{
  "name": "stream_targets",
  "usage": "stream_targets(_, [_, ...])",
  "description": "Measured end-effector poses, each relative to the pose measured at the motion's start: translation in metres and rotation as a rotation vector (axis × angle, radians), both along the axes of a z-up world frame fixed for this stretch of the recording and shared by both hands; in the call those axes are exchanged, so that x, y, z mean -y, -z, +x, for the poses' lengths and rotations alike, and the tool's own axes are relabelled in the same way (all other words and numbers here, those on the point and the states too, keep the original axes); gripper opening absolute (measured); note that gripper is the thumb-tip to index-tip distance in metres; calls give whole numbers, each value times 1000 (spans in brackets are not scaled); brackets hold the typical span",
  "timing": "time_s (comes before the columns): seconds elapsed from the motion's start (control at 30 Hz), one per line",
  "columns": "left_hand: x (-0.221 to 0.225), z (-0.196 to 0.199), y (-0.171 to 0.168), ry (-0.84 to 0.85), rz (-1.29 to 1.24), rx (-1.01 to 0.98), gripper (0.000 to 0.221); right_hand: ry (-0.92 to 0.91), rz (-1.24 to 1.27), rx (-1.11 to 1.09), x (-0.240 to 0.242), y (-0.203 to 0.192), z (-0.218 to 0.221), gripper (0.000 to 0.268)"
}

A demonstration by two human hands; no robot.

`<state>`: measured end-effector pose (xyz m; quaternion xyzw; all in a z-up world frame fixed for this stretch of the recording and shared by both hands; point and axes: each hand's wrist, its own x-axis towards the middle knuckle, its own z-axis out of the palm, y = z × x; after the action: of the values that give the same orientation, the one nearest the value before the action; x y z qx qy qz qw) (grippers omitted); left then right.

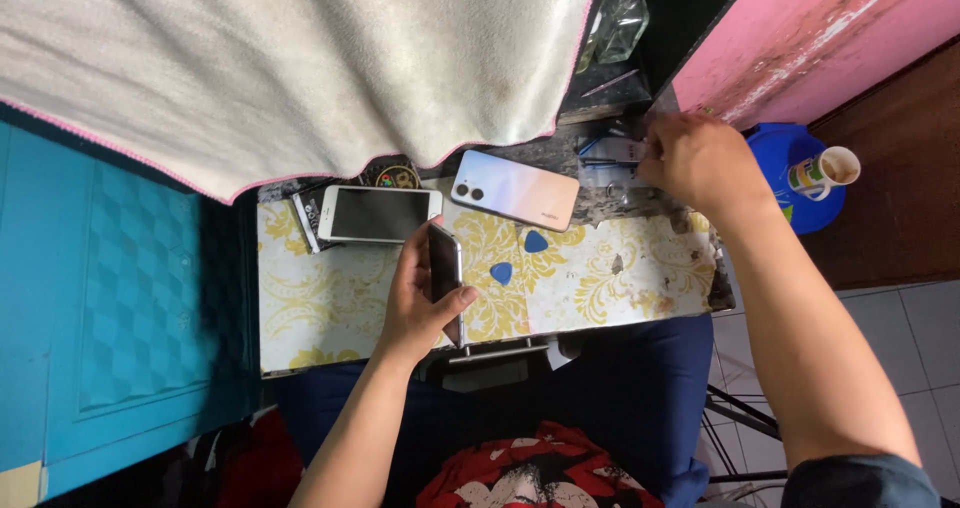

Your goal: Using a plastic prying tool to carefully remove the back cover of a smartphone at an electronics repair bench.

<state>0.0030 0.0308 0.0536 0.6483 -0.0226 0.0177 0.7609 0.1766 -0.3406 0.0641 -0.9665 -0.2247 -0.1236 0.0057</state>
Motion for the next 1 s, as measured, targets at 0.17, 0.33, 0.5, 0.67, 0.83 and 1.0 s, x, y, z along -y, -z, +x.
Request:
stream_targets(0.17, [-1,-2,6,83,-71,45,73,-1,348,-198,-53,-23,-71,20])
stream_targets(0.33, [-4,-3,-11,212,14,105,67,-140,607,-380,-111,-27,-125,20])
stream_targets(0.5, [7,-14,-87,448,819,151,71,-256,592,-402,-142,-57,-142,11])
stream_targets(0.67, [5,-13,-97,452,871,182,70,-302,742,-443,-154,-83,-139,9])
stream_targets(0.83, [11,-14,-92,331,690,336,71,-287,1156,-502,-156,-49,-141,6])
stream_targets(1.0, [11,-29,-95,304,660,418,73,-240,1603,-637,-158,-33,-161,4])
